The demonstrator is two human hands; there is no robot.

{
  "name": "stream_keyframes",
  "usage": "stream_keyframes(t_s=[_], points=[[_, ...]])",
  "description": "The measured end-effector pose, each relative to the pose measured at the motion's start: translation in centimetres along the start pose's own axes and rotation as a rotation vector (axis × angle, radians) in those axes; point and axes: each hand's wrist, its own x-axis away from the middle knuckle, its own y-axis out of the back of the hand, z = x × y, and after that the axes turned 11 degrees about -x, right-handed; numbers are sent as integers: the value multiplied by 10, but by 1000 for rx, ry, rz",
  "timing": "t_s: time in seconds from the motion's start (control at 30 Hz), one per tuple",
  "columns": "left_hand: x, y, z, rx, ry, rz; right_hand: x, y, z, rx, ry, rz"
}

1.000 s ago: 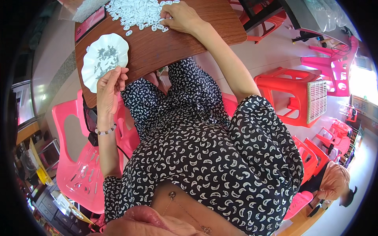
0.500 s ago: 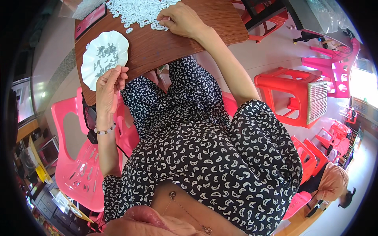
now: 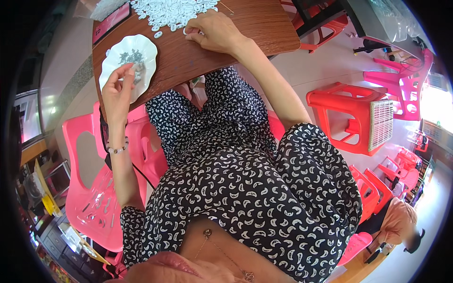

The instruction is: Sorting small white circular components and placing them into a small transparent plastic bag.

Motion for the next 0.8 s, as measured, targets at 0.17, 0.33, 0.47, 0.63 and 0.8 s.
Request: stream_keyframes(t_s=[0.17,0.33,0.47,0.63,0.8], points=[[-15,3,-1,-528,-164,-65,-12,-1,-10,63,-15,-109],[-26,-3,12,-677,-207,-22,-22,1,-10,130,15,-59],[-29,-3,10,-632,-126,40,-29,-1,-7,185,-14,-22],[-31,-1,14,-592,-102,24,-37,-5,-6,148,-144,-12],[-31,0,14,-583,-108,7,-43,-3,-9,182,-212,43]])
